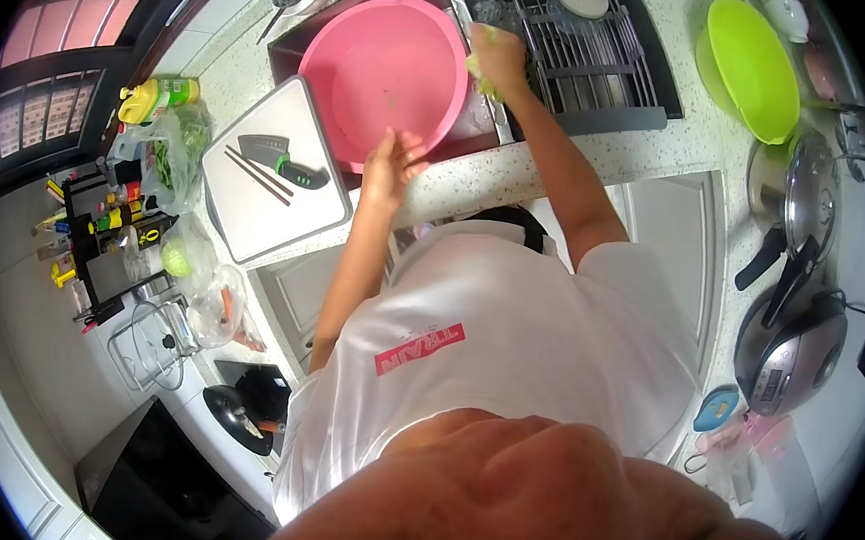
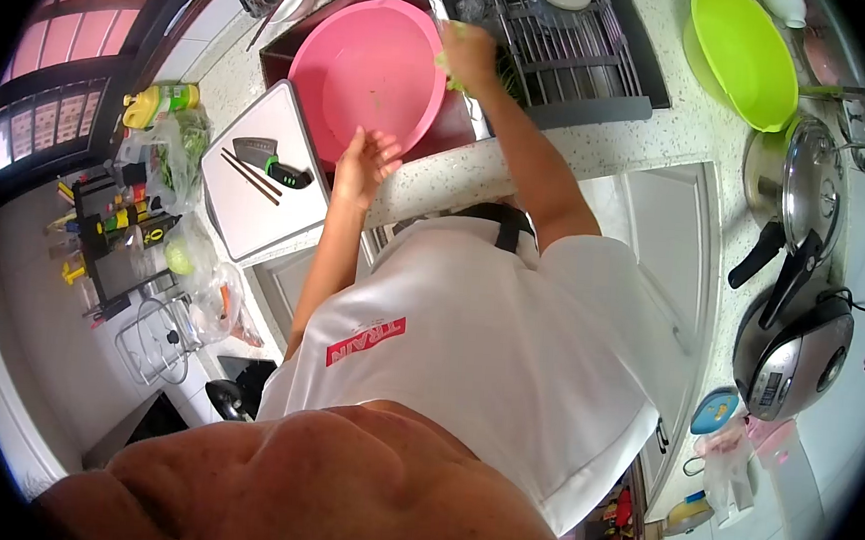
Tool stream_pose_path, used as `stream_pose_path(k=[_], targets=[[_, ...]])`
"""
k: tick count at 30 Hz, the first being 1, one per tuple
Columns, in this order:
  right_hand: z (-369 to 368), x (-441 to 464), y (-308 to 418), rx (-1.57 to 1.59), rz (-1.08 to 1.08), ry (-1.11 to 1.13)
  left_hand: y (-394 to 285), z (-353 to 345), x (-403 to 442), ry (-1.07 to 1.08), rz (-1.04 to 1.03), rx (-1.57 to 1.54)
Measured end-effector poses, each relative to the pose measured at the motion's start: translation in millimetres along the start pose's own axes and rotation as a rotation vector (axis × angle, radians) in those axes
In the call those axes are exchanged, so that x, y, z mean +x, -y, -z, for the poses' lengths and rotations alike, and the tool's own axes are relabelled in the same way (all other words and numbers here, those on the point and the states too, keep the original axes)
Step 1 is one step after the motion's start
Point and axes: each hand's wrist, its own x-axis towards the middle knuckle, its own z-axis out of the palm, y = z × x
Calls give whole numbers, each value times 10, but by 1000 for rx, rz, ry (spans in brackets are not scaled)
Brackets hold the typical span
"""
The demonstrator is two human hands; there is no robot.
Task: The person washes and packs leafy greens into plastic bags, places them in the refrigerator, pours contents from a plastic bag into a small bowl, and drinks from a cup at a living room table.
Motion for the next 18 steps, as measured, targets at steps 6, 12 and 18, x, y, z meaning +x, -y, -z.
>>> stream_pose_path(k=[6,12,18], targets=[[178,154,-754,-581,111,30,233,409,-84,-24,53,5],[432,164,-814,-834,73,279,418,754,-212,-92,33,0],[381,203,-1171,-912,-177,513,419,751,-344,-147,30,-79]])
